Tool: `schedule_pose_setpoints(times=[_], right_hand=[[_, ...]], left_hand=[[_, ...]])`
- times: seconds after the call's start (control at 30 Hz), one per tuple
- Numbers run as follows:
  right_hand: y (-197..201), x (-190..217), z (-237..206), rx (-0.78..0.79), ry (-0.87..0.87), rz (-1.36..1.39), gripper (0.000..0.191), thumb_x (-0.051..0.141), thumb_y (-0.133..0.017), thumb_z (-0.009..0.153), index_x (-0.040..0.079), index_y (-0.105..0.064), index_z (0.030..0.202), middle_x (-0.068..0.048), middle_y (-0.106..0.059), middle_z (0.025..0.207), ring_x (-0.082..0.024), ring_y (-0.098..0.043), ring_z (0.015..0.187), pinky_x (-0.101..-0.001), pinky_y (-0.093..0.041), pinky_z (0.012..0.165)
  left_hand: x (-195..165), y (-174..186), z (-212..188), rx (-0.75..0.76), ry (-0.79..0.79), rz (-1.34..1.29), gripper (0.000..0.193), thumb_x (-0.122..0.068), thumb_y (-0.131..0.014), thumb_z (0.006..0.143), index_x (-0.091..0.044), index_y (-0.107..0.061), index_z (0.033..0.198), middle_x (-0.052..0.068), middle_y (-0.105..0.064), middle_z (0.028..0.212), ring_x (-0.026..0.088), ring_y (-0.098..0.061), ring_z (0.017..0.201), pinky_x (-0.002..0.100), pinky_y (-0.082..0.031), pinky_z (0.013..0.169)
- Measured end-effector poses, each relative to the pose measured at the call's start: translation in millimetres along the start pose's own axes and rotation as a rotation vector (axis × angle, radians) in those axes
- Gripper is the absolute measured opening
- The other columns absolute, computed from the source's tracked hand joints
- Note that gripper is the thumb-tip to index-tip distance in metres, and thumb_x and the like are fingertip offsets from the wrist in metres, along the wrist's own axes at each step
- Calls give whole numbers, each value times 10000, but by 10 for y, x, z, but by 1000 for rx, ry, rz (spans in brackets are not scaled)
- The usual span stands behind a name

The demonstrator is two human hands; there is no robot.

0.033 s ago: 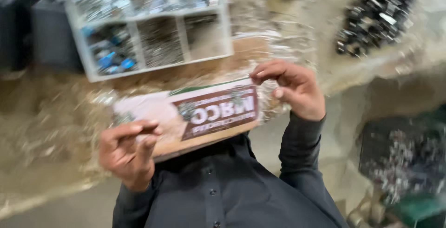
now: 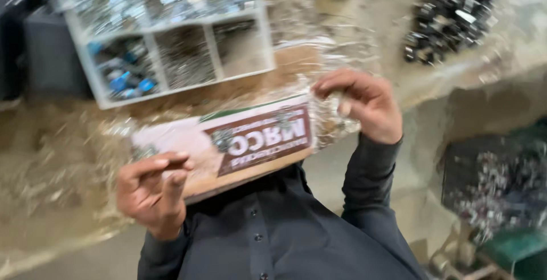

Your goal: The person sits at a workbench assembling small metal connector components. They pick a blue-capped cylindrical part and small metal fittings from a compartment box, fit the pieces together by hand, press them into place, and set the finished assembly aside, repeating the cycle with new parts.

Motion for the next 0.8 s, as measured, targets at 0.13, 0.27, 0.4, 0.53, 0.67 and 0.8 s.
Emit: schedule_pose_setpoints(times=[0.13,0.27,0.4,0.53,0.67,0.8], right_hand=[[896,26,226,-504,190,-1264,327,75,-843,860,56,-689,1148,-94,-671,1144,-309,-620,1122,-456,-488,1018],[1719,48,487,-697,310,-1522,348,97,-851,848,46,-714,1164,-129,-585,1111,-367,-520,1131,-466,-444,950],[1830,-180,412,-600,388,-1687,281,186,-855,842,74,-736,1071,-146,-570,1091,-360,-520,1061,-461,-453,859],[1928,-206,476,-471,295,-1560,102,172,-798,931,129,-753,1012,-71,-618,1121,-325,-550,1126,-461,-474,923],[1863,-56,382,-563,304,-1435,146,131,-771,931,102,-748,1071,-73,-636,1111,-325,-556,1108,-454,-478,966],[1691,122,457,-593,476,-1676,311,138,-764,866,79,-745,1171,-123,-610,1197,-346,-522,1190,-501,-449,1012]], left_hand=[[11,-267,178,21,-12,71,260,6,-731,1051,26,-504,1178,270,-702,1065,230,-714,890,328,-621,865],[-17,-505,216,30,-70,127,260,26,-728,1047,29,-506,1183,266,-697,1059,238,-721,896,333,-628,865],[113,-427,-190,7,-56,91,256,50,-719,1057,35,-501,1190,270,-698,1073,237,-718,899,338,-626,872],[119,-576,-283,47,-26,59,248,54,-701,1039,46,-505,1191,270,-697,1087,239,-724,934,345,-631,888],[108,-629,-349,69,3,113,274,62,-692,1008,45,-513,1215,270,-695,1086,233,-731,936,335,-630,883],[102,-644,-345,82,7,141,276,70,-698,990,51,-523,1203,259,-692,1118,243,-733,975,336,-637,890]])
Point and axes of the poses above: each hand's wrist, its own z-axis towards the middle knuckle, its own y-axis out of the back of the hand, x = y × z, the point moved 3 cm from there along z, towards the middle knuckle
